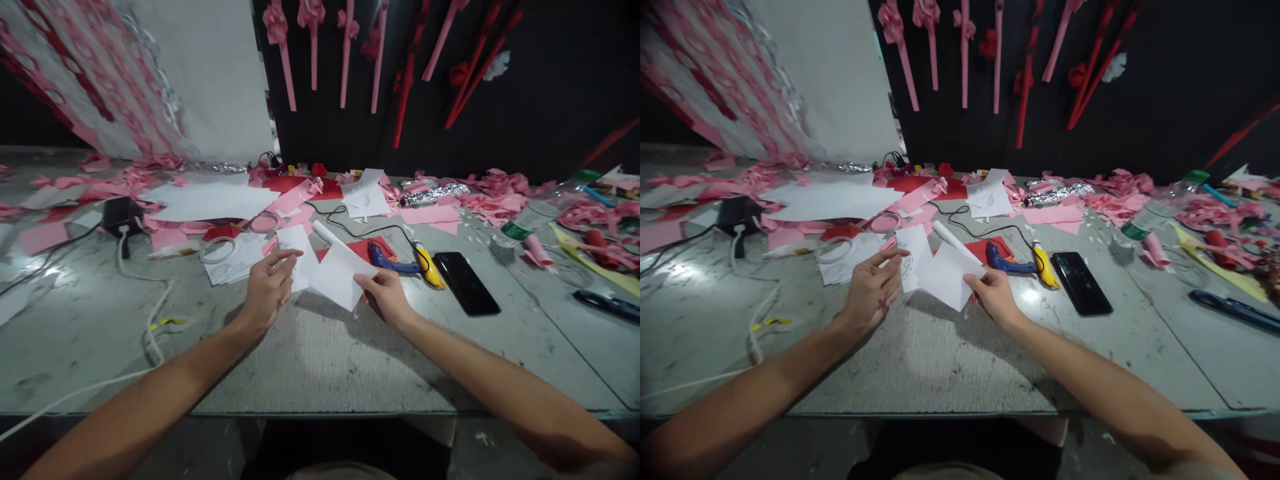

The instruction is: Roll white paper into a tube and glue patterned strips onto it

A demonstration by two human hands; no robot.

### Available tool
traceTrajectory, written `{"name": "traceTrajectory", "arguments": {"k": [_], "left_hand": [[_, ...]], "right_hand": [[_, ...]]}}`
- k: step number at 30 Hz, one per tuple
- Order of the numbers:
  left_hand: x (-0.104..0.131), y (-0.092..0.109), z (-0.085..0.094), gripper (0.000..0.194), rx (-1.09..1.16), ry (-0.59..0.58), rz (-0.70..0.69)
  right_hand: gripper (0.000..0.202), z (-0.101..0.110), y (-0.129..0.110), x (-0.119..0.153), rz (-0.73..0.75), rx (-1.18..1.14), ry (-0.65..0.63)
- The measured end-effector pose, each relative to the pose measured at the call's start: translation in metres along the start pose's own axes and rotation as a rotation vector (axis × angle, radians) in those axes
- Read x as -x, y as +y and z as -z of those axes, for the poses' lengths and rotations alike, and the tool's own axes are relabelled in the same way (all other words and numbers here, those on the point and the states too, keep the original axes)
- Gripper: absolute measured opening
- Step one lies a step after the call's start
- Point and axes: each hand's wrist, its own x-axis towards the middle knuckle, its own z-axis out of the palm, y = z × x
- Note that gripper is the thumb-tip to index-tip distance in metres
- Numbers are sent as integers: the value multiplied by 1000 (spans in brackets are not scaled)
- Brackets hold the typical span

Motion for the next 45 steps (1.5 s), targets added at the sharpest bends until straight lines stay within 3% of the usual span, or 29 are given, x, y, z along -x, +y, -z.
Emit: {"name": "traceTrajectory", "arguments": {"k": [2, 4, 7, 9, 12, 18, 25, 30, 35, 40, 45], "left_hand": [[3, 1, 3, 33, -63, -82, -24], [5, 0, 6, 37, -270, -138, -151], [6, -4, 6, 22, -748, -237, -572], [5, -8, 5, 29, -979, -362, -842], [4, -13, 3, 31, -1135, -524, -986], [8, -9, 1, 18, -1131, -649, -835], [14, -14, -4, 21, -931, -584, -751], [22, -10, -11, 12, -725, -477, -595], [26, -4, -15, 18, -533, -271, -361], [27, -10, -19, 23, -349, -382, 10], [29, -14, -19, 21, -351, -433, 69]], "right_hand": [[36, 0, 0, 0, 0, 4, -7], [38, -1, -2, 1, -3, 5, -22], [40, -4, -5, 4, -11, 9, -61], [40, -5, -6, 5, -20, 13, -91], [40, -6, -6, 5, -29, 8, -113], [42, -5, -8, 7, -32, -32, -180], [61, -10, -18, 16, 44, -71, -457], [40, -16, -23, 22, 12, 23, -349], [42, -15, -30, 24, -35, 91, -336], [40, -14, -27, 29, -69, 117, -395], [38, -14, -28, 33, -47, 148, -452]]}}
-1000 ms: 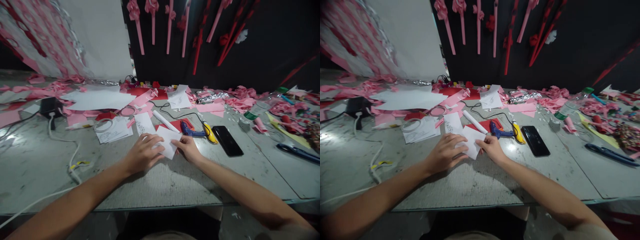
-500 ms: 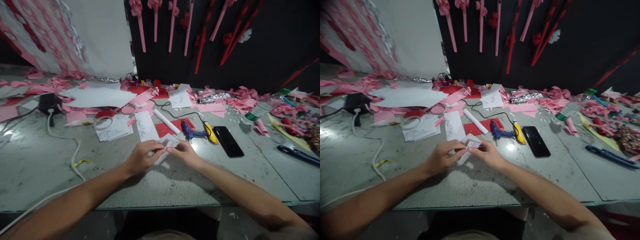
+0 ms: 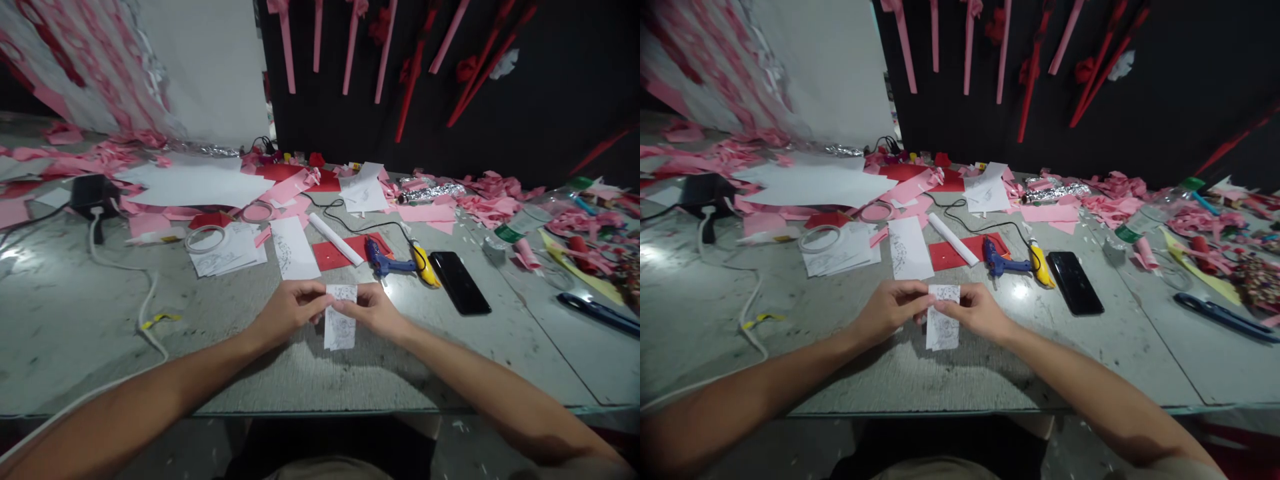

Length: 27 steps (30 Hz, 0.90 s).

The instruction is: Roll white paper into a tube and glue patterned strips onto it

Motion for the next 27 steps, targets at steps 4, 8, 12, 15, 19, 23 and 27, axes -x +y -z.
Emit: {"name": "traceTrajectory", "arguments": {"k": [4, 8, 12, 15, 19, 23, 27], "left_hand": [[2, 3, -1, 22, -18, -15, 1], [3, 7, -2, 25, -38, -12, -21], [3, 9, -3, 29, -50, -18, -33], [3, 8, -2, 29, -55, -22, -40], [3, 6, -1, 28, -61, -29, -43], [3, 6, 0, 26, -60, -34, -25], [3, 6, 0, 27, -70, -37, -28]], "right_hand": [[35, -1, -2, 0, 9, -1, 3], [36, -1, -1, 0, 5, 1, 11], [37, -1, 0, 0, 7, 19, 22], [35, -2, 0, -1, 12, 28, 27], [34, -3, 1, -1, 7, 7, 28], [32, -3, 1, -1, 12, -15, 30], [33, -3, 0, -2, 18, 7, 44]]}}
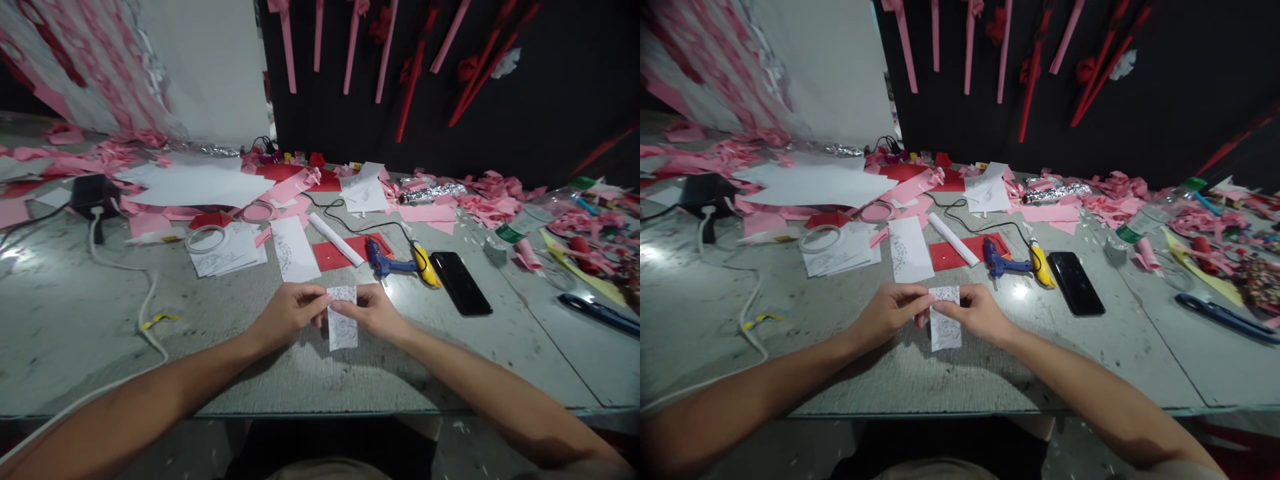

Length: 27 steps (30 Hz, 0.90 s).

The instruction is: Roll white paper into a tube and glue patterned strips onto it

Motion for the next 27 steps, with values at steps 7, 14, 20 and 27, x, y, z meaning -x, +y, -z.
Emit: {"name": "traceTrajectory", "arguments": {"k": [7, 14, 20, 27], "left_hand": [[-1, 0, 0, 26, 17, -9, 6], [0, 0, 2, 28, -7, -30, 36], [0, 1, -1, 34, -14, -12, 50], [-1, 2, -1, 39, -49, 3, 24]], "right_hand": [[32, 1, 2, 1, -5, -1, -14], [36, 2, 4, 0, 1, 1, -24], [39, 0, 1, -1, -17, 3, -12], [54, 5, 0, -1, 14, 52, -1]]}}
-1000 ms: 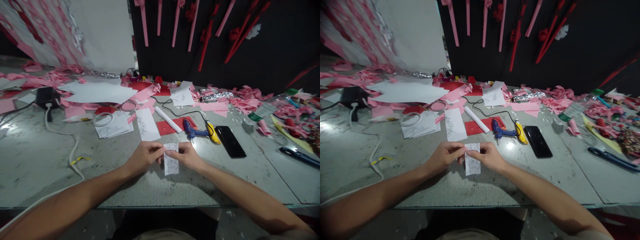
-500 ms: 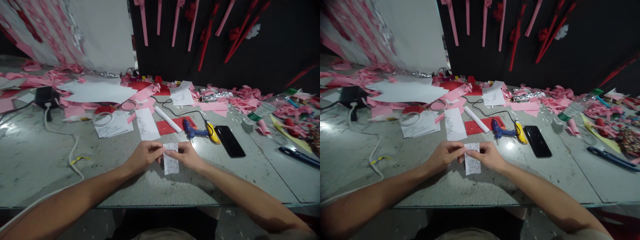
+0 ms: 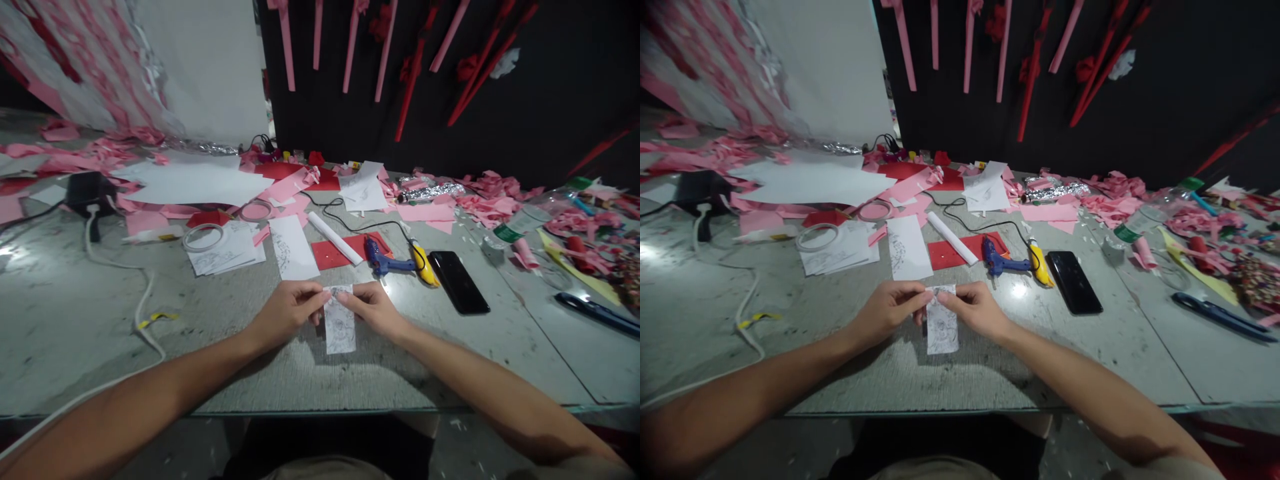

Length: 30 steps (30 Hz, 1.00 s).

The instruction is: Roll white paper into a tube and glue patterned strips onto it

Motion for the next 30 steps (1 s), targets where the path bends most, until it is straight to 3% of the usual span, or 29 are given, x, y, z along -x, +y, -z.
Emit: {"name": "traceTrajectory", "arguments": {"k": [4, 15, 30], "left_hand": [[0, -2, 1, 36, -15, 9, -7], [0, -5, 2, 37, -41, -10, -18], [1, -2, 5, 34, -14, 85, -63]], "right_hand": [[65, 2, 4, -1, -34, 36, 34], [67, 1, -1, -1, -65, 7, 46], [66, 2, 4, -1, -38, 58, 0]]}}
